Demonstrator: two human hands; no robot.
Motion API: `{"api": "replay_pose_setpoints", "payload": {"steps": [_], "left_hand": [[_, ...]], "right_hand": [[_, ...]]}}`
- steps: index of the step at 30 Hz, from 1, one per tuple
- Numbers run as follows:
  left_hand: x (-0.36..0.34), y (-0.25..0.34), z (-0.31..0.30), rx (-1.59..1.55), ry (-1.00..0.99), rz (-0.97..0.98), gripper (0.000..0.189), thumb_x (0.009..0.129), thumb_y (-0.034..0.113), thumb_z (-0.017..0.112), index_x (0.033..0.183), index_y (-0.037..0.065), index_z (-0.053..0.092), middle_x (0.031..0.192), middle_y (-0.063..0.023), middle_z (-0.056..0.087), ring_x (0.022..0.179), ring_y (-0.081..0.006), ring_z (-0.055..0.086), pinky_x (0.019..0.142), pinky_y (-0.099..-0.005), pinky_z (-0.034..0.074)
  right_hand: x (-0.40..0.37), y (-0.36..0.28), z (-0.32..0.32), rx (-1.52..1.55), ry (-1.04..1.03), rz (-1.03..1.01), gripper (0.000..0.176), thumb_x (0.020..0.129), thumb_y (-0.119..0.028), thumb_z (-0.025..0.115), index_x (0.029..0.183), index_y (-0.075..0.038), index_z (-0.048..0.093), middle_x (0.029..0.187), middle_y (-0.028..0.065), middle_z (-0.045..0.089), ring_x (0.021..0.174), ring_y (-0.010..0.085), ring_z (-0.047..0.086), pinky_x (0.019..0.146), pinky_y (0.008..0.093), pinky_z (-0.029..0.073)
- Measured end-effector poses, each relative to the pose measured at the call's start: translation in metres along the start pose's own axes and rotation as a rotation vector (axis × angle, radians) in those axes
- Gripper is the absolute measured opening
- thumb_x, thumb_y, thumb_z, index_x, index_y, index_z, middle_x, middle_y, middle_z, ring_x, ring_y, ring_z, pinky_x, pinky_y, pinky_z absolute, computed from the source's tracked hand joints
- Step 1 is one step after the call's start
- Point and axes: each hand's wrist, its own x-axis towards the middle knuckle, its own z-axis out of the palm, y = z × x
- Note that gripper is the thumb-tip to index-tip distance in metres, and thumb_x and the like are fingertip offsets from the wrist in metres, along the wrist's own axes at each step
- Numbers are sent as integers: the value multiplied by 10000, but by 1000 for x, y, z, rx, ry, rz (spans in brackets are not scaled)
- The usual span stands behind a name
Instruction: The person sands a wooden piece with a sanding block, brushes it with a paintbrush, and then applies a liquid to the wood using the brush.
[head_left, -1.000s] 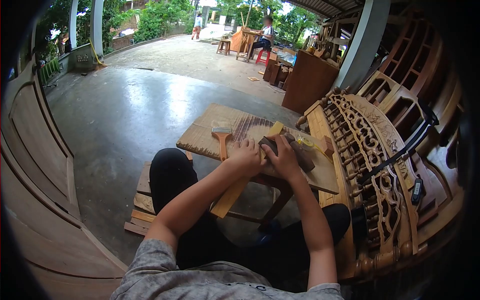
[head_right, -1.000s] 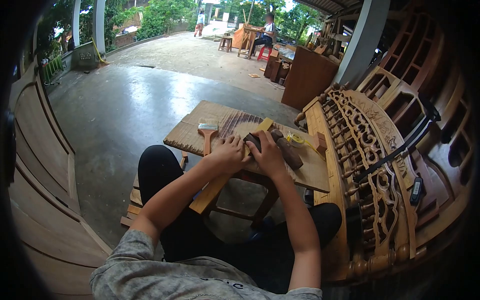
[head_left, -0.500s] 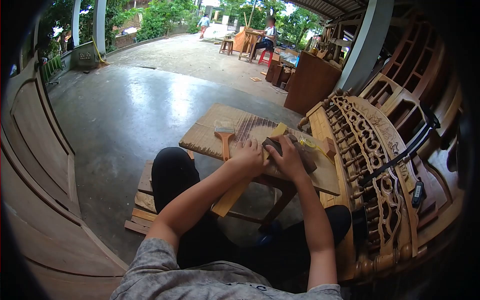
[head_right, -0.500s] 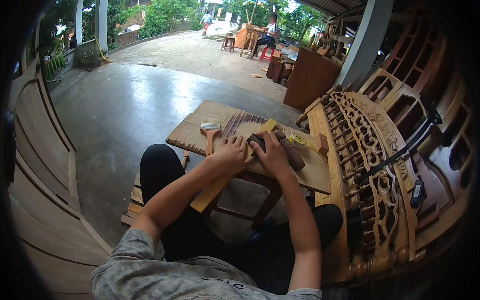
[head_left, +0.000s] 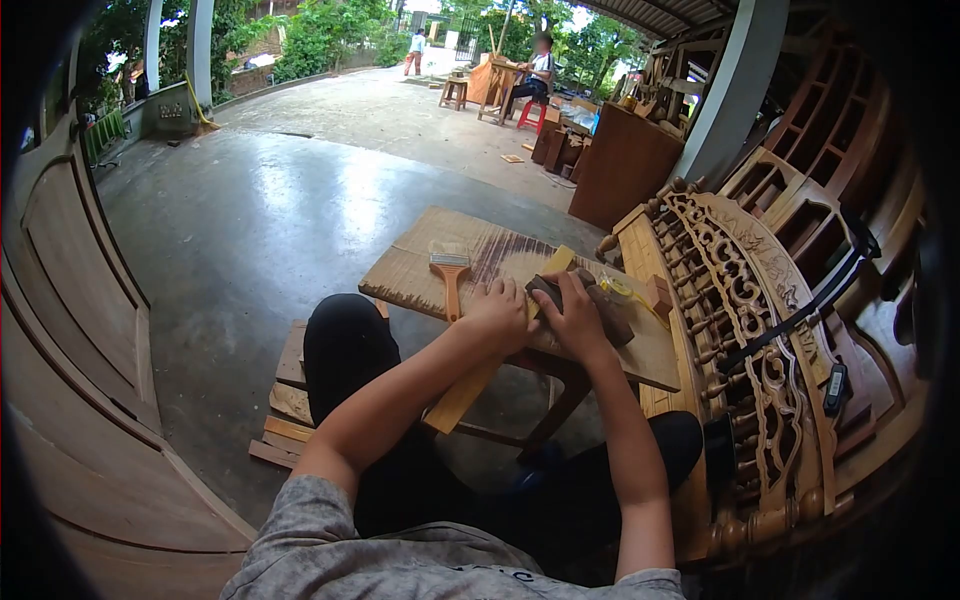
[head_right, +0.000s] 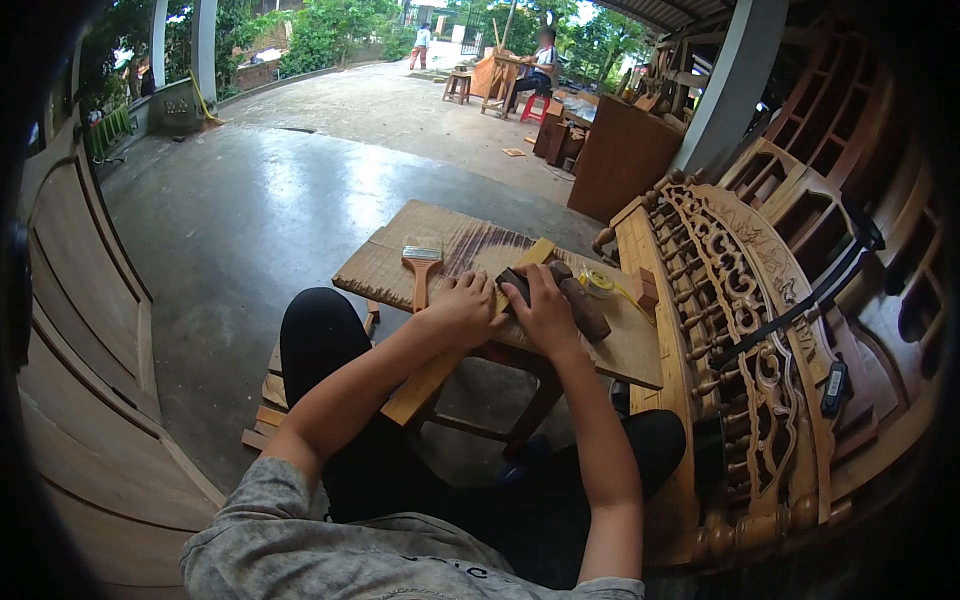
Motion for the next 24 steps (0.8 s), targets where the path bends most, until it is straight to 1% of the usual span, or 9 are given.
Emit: {"api": "replay_pose_setpoints", "payload": {"steps": [12, 22, 24], "left_hand": [[0, 2, 0, 14, 13, -5, 816, 1033, 526, 449, 1514, -131, 401, 1584, -318, 415, 1496, -450, 371, 1211, -574, 296], [0, 2, 0, 6, 29, 2, 810, 1027, 521, 462, 1497, -138, 420, 1557, -329, 439, 1467, -459, 403, 1197, -576, 312], [-1, 1, 4, 30, 74, 20, 803, 1028, 523, 465, 1474, -144, 442, 1520, -323, 477, 1434, -457, 437, 1181, -567, 333]], "right_hand": [[-2, -5, 3, -29, 27, 8, 332, 1025, -324, 645, 1243, -84, 575, 1227, 151, 635, 1079, 429, 672, 869, 522, 562], [-2, -1, 5, -16, 35, 1, 339, 1027, -339, 640, 1252, -93, 580, 1227, 155, 634, 1085, 431, 671, 868, 529, 560], [-2, 1, 5, 6, 36, 11, 344, 1027, -346, 639, 1252, -92, 580, 1227, 159, 634, 1091, 434, 668, 873, 529, 557]]}}
